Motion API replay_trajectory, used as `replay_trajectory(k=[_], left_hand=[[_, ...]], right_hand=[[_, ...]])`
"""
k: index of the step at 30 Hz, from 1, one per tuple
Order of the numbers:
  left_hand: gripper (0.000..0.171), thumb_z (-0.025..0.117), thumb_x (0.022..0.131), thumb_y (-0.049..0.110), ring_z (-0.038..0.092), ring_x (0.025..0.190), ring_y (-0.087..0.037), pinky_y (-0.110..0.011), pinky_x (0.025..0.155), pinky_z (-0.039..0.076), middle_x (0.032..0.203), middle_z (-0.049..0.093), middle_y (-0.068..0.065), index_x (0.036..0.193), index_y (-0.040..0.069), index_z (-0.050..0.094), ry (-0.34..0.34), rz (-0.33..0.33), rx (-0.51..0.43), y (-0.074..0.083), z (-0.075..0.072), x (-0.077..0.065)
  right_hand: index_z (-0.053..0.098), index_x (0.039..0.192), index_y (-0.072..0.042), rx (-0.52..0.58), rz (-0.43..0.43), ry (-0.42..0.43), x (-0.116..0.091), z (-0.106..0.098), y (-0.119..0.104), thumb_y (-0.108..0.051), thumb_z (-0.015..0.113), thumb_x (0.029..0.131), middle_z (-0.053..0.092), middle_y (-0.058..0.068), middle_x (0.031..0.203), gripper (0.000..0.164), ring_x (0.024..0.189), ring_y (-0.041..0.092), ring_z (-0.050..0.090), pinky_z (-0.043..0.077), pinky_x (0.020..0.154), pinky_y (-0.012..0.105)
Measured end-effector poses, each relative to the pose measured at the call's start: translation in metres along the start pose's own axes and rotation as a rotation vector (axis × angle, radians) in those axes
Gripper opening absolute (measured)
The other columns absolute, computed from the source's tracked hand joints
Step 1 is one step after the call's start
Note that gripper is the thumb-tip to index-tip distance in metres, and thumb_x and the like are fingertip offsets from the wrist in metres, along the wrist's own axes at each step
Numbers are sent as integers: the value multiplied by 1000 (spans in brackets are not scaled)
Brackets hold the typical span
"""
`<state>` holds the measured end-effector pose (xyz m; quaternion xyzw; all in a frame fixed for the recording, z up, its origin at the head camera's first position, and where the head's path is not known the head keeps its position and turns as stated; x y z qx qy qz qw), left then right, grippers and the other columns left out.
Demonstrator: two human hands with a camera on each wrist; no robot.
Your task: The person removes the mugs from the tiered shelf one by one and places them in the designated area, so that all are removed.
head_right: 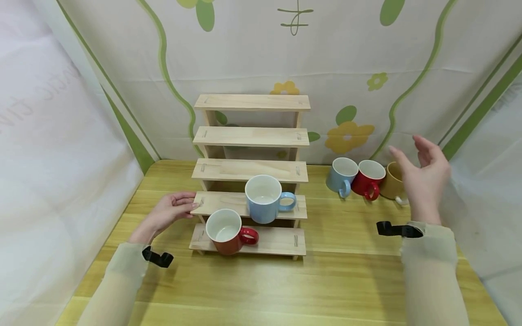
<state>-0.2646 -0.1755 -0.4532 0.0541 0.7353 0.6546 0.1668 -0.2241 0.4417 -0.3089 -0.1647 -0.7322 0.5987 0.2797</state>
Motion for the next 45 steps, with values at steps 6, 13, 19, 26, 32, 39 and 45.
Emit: replay_trajectory(k=[6, 13, 19, 26, 32, 39, 45], left_hand=[[53, 71, 97, 7, 68, 89, -17, -38, 83, 62, 108, 68, -13, 139, -14, 47, 0, 1, -1, 1, 1, 0], [54, 72, 97, 7, 67, 89, -17, -39, 84, 61, 110, 68, -14, 139, -14, 47, 4, -4, -1, 1, 0, 0], [54, 71, 97, 7, 67, 90, -17, -39, 85, 61, 110, 68, -14, 140, -14, 46, 0, -4, -2, 2, 0, -1], [54, 71, 97, 7, 67, 90, -17, -36, 83, 62, 110, 68, -13, 140, -14, 46, -2, -1, -2, 1, 0, 0], [54, 72, 97, 8, 67, 90, -18, -39, 85, 61, 112, 68, -14, 140, -13, 47, 2, -3, 4, 1, -1, 0], [53, 73, 96, 8, 68, 90, -19, -39, 85, 61, 112, 68, -15, 139, -12, 48, 7, -7, 9, -2, -1, 1], [53, 72, 97, 7, 68, 90, -18, -43, 88, 60, 111, 68, -14, 139, -13, 48, -1, -2, 8, -1, 0, 0]], right_hand=[[65, 137, -12, 144, -39, -128, -20, 26, -28, -11, 89, 81, 62, -2, 138, 61, 131, 11, 51, 39, 104, 10], [67, 133, -4, 142, -174, -315, -46, 62, -49, 1, 85, 82, 66, 2, 132, 54, 119, 11, 61, 48, 96, 12], [65, 135, -4, 19, -292, -488, -73, 91, -58, 2, 81, 86, 65, 3, 136, 52, 123, 13, 58, 47, 100, 16], [66, 133, -2, -34, -387, -662, -101, 119, -57, 5, 79, 87, 66, 6, 133, 49, 126, 17, 58, 47, 102, 21], [68, 127, -1, -39, -399, -779, -121, 142, -45, 2, 81, 86, 68, 14, 126, 43, 116, 20, 64, 51, 100, 26], [71, 126, -8, -79, -357, -857, -136, 162, -23, -7, 81, 89, 69, 12, 125, 39, 116, 22, 64, 51, 101, 26], [72, 123, -8, -70, -295, -898, -142, 173, -8, -11, 82, 89, 70, 6, 122, 35, 110, 22, 67, 56, 96, 33]])
Point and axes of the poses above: each hand's wrist, its own x-axis towards the middle knuckle, its own z-axis out of the palm, y = z × x, the point moved 7 cm from there along x, towards the middle knuckle
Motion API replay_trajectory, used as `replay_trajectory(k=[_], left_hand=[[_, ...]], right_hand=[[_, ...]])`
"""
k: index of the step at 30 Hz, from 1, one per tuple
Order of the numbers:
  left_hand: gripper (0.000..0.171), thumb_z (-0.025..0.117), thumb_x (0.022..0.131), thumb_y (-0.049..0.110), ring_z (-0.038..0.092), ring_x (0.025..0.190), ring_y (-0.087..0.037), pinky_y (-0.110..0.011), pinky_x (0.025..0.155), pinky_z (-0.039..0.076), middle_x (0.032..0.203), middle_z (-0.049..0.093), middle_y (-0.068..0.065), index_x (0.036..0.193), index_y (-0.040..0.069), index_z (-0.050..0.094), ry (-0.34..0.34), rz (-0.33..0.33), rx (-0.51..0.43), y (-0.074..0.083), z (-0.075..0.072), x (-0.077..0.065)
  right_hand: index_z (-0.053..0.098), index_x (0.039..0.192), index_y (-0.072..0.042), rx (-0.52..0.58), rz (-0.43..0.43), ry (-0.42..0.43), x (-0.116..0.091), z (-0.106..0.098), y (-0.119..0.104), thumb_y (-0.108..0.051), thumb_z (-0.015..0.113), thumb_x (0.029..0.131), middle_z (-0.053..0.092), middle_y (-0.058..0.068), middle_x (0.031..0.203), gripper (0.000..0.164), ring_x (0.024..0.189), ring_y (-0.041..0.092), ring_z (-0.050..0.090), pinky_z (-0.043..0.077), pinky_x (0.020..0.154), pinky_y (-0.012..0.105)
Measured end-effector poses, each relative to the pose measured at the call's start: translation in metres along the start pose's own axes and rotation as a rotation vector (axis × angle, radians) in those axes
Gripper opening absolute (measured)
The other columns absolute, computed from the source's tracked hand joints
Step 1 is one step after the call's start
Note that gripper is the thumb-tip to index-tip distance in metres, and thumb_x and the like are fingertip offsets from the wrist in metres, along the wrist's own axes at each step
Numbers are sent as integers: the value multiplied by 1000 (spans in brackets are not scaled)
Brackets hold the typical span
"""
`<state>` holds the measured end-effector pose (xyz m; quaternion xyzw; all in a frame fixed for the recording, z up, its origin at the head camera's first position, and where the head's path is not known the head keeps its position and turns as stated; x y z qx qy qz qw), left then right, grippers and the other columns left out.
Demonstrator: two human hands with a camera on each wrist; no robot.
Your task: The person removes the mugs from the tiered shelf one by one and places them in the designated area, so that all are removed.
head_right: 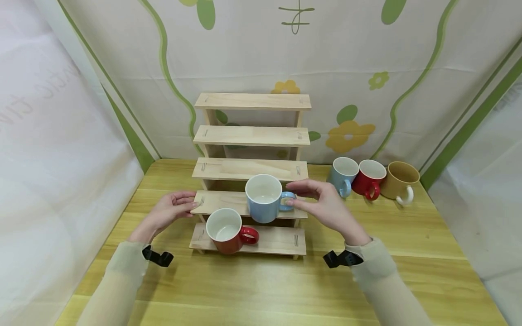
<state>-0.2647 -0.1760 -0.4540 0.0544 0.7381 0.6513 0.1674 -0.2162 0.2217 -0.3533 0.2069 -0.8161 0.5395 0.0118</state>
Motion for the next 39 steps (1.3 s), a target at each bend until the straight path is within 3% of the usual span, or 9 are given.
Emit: replay_trajectory(k=[6, 11, 16, 32, 39], left_hand=[[51, 71, 97, 5, 68, 88, -17, -36, 82, 62, 106, 68, -12, 138, -14, 48, 3, 0, -14, 1, 0, 0], [51, 71, 97, 5, 68, 88, -18, -34, 81, 62, 107, 68, -12, 137, -15, 48, 4, 5, -9, 0, 0, 0], [52, 71, 97, 7, 68, 88, -18, -40, 85, 61, 107, 68, -12, 138, -14, 47, 1, 9, -1, 0, 0, 0], [52, 71, 97, 7, 68, 87, -19, -45, 87, 60, 109, 67, -14, 138, -14, 48, 6, 10, 20, -1, -1, 0], [50, 71, 97, 6, 68, 87, -19, -44, 86, 61, 108, 67, -14, 137, -14, 49, 8, 15, 23, 0, -1, 0]], right_hand=[[73, 119, -7, 24, 63, -8, 0, 9, 14, -14, 82, 89, 72, 7, 115, 32, 98, 24, 70, 60, 84, 28], [74, 115, -3, 40, 45, -1, 1, 12, 17, -10, 79, 91, 72, 10, 111, 25, 94, 22, 70, 60, 81, 26], [76, 110, -2, 22, 23, -7, 4, 11, 16, -9, 77, 93, 74, 9, 104, 19, 85, 21, 70, 60, 73, 25], [80, 101, -10, -102, 22, -166, 15, 8, 11, -15, 80, 91, 75, 0, 91, 11, 77, 24, 68, 57, 64, 27], [78, 95, -12, -82, 5, -204, 14, 13, 7, -15, 81, 90, 74, 0, 87, 7, 75, 27, 71, 58, 63, 27]])
Point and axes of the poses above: each hand's wrist, its own x-axis towards the middle knuckle, its own z-axis out of the palm, y = z × x, the point moved 7 cm from there along x, towards the middle knuckle
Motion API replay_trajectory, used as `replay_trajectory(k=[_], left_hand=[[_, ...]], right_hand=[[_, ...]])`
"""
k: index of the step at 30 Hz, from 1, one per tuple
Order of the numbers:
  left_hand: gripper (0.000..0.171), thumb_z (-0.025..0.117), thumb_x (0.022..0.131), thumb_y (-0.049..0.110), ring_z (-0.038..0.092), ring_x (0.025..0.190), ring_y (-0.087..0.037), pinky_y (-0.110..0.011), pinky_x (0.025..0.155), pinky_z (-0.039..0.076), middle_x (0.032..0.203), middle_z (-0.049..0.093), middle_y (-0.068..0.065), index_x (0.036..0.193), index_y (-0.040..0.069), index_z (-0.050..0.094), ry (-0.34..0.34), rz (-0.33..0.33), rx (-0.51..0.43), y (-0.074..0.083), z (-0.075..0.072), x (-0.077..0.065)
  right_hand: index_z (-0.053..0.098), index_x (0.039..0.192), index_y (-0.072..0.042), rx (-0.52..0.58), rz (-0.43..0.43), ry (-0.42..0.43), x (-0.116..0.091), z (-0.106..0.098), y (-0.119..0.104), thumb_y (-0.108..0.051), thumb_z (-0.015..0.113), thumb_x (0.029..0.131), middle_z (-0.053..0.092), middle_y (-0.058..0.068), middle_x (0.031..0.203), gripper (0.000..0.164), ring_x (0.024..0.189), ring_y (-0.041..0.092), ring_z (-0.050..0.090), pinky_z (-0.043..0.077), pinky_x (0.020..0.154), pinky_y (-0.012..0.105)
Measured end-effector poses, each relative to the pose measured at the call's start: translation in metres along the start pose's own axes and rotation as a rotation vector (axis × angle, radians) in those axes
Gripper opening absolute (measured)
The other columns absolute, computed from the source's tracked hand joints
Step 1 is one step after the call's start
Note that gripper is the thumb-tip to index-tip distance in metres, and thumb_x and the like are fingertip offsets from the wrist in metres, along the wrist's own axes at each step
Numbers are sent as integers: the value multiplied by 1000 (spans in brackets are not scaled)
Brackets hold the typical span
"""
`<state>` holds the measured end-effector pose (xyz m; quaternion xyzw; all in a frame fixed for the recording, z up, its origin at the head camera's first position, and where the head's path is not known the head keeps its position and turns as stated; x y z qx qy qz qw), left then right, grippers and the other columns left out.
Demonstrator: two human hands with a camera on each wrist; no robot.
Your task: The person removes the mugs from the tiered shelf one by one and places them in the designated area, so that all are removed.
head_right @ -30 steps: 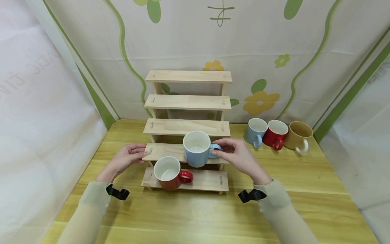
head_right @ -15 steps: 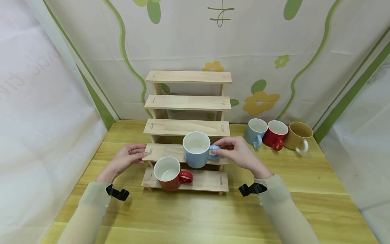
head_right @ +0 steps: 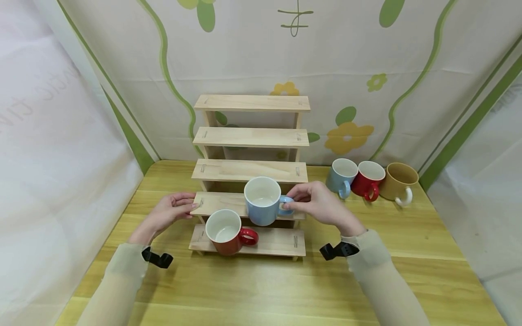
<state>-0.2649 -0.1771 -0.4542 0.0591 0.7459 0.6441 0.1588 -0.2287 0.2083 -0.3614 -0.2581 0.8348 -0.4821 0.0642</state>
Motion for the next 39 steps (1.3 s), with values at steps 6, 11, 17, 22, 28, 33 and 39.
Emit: replay_trajectory(k=[6, 11, 17, 22, 28, 33, 39], left_hand=[[51, 72, 97, 6, 68, 87, -19, -45, 87, 60, 108, 67, -13, 137, -14, 49, 2, -2, -8, 0, 0, 0], [52, 72, 97, 6, 68, 87, -18, -45, 87, 60, 107, 67, -13, 138, -14, 48, 0, 0, -19, 0, 1, 0], [51, 72, 96, 6, 68, 87, -18, -37, 82, 62, 105, 68, -12, 138, -14, 48, -4, 6, -26, 1, 1, 1], [52, 72, 96, 6, 68, 87, -18, -33, 79, 62, 106, 68, -13, 138, -15, 47, -8, 6, -35, 3, 2, 1], [51, 71, 96, 4, 68, 86, -18, -33, 79, 62, 106, 68, -12, 137, -15, 47, -7, 0, -38, 4, 2, 1], [52, 71, 97, 5, 68, 87, -18, -36, 82, 62, 105, 68, -12, 138, -15, 47, -12, -1, -29, 4, 2, 0], [52, 71, 97, 7, 68, 87, -19, -46, 87, 60, 107, 67, -13, 138, -14, 47, -12, 4, -13, 3, 2, -1]], right_hand=[[77, 94, -11, 15, 14, 46, -3, 3, 0, -15, 82, 89, 74, 1, 86, 8, 74, 26, 71, 59, 63, 27], [76, 93, -8, 50, 38, 91, -6, 4, 1, -14, 83, 87, 75, 3, 85, 11, 76, 25, 73, 58, 64, 26], [75, 92, -4, 106, 36, 127, -7, 5, 3, -11, 82, 88, 76, 5, 83, 11, 78, 27, 74, 58, 64, 27], [76, 92, -5, 125, 16, 148, -7, 6, 4, -9, 82, 88, 76, 6, 83, 9, 77, 26, 74, 59, 64, 26], [76, 93, -6, 140, 7, 169, -10, 6, 6, -10, 82, 88, 76, 6, 83, 8, 75, 26, 73, 57, 60, 26], [75, 93, -3, 160, -10, 206, -15, 3, 4, -4, 80, 88, 76, 8, 85, 7, 76, 23, 73, 59, 61, 25], [72, 95, 5, 209, -41, 262, -24, -11, -4, 4, 76, 90, 76, 15, 90, 7, 82, 19, 74, 60, 70, 25]])
Point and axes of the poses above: each hand's wrist, its own x-axis towards the middle knuckle, its own z-axis out of the palm, y = z × x, the point moved 7 cm from there along x, towards the middle knuckle
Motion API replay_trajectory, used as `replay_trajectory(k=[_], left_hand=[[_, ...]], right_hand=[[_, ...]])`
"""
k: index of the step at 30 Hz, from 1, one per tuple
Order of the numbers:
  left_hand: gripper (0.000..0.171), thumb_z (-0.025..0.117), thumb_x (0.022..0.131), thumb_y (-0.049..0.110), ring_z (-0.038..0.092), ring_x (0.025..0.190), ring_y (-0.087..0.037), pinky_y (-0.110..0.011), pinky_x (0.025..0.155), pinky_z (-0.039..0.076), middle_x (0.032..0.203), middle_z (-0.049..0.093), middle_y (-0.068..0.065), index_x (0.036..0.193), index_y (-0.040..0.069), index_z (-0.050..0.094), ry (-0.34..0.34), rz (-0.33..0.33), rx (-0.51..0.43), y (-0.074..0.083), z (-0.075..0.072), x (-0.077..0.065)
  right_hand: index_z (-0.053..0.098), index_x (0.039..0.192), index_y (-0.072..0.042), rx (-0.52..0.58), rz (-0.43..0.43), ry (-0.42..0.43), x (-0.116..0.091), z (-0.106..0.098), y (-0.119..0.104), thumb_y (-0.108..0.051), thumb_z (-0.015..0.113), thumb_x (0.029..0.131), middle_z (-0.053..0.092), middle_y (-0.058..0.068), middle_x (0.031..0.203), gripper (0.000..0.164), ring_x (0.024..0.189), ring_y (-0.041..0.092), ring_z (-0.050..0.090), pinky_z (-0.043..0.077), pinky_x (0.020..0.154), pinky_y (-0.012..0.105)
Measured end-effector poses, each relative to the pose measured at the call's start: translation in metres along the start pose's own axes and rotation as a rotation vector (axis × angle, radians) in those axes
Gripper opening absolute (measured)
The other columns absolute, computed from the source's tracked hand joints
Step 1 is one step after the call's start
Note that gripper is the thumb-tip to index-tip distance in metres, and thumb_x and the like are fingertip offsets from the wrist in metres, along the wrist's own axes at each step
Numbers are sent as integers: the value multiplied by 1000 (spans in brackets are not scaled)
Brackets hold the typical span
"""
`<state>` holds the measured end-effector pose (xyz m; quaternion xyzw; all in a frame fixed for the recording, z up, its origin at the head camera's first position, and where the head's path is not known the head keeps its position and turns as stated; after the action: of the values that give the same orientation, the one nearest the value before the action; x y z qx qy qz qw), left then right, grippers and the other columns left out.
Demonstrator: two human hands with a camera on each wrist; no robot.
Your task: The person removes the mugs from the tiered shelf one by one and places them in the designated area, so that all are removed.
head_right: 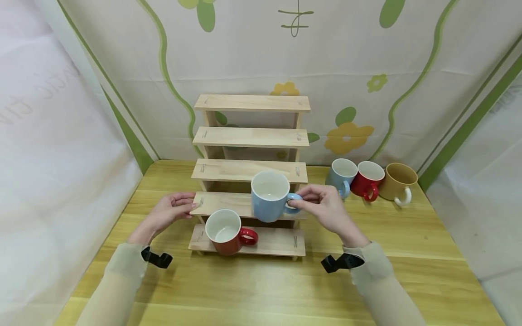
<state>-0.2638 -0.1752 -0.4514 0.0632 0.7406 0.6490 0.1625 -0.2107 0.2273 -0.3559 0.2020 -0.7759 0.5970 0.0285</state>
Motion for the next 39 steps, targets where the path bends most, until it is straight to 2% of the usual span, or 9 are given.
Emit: replay_trajectory(k=[5, 9, 12, 19, 23, 29, 32, 35, 39], left_hand=[[53, 71, 97, 7, 68, 88, -19, -45, 87, 60, 110, 67, -14, 139, -15, 46, 1, 0, -4, 0, 0, -1], [53, 71, 97, 6, 68, 88, -19, -44, 87, 60, 110, 67, -15, 139, -15, 46, 4, -1, -2, -1, 0, -2], [52, 71, 97, 6, 68, 88, -19, -44, 86, 60, 108, 68, -14, 139, -14, 47, 4, -3, -2, -1, -1, -2], [53, 71, 97, 6, 68, 87, -18, -42, 85, 61, 107, 68, -13, 139, -14, 46, 0, -2, -2, -1, 0, -1], [52, 71, 97, 6, 68, 86, -18, -43, 86, 61, 107, 67, -13, 138, -14, 47, 1, -2, 1, -1, -1, 0], [51, 70, 97, 5, 68, 87, -18, -43, 86, 61, 107, 68, -13, 138, -15, 48, -3, -2, -4, -2, -2, 1], [51, 70, 97, 5, 68, 88, -18, -42, 85, 61, 109, 68, -13, 138, -15, 47, -8, 0, -8, -1, -1, 1], [52, 70, 97, 6, 68, 89, -18, -41, 84, 61, 110, 68, -14, 139, -15, 47, -11, 2, -9, 0, 0, 1], [51, 71, 97, 6, 68, 87, -18, -43, 85, 61, 110, 68, -15, 138, -15, 47, -6, -1, -10, 0, -1, 1]], right_hand=[[71, 96, 8, 21, -25, 103, -7, -22, -17, 7, 75, 89, 76, 16, 90, 8, 82, 22, 75, 62, 76, 28], [70, 95, 10, 32, -78, 209, -15, -45, -30, 10, 74, 89, 76, 15, 89, 8, 80, 20, 75, 61, 71, 25], [67, 95, 15, 84, -118, 286, -20, -61, -37, 13, 73, 88, 75, 16, 87, 9, 78, 19, 75, 61, 68, 24], [65, 96, 19, 200, -105, 528, -36, -97, -38, 13, 73, 87, 76, 12, 84, 14, 72, 17, 74, 57, 54, 18], [64, 96, 22, 226, -103, 642, -45, -111, -36, 15, 74, 85, 76, 13, 83, 16, 70, 18, 74, 60, 60, 21], [67, 98, 19, 186, -50, 731, -55, -123, -30, 9, 80, 83, 75, 13, 83, 23, 73, 18, 74, 61, 66, 25], [66, 99, 21, 174, -60, 749, -60, -126, -25, 6, 82, 82, 75, 16, 85, 28, 74, 19, 74, 61, 67, 24], [65, 100, 22, 172, -76, 764, -64, -130, -18, 6, 82, 82, 75, 18, 85, 29, 74, 19, 75, 61, 69, 24], [66, 100, 19, 156, -43, 806, -74, -136, -2, 4, 82, 82, 75, 16, 85, 29, 75, 18, 75, 61, 71, 23]])
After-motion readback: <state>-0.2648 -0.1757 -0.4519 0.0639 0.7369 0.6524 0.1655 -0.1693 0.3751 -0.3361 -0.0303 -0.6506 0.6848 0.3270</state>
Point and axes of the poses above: each hand's wrist, its own x-axis towards the middle knuckle, its own z-axis out of the palm, y = z × x, the point moved 7 cm from there along x, towards the middle knuckle
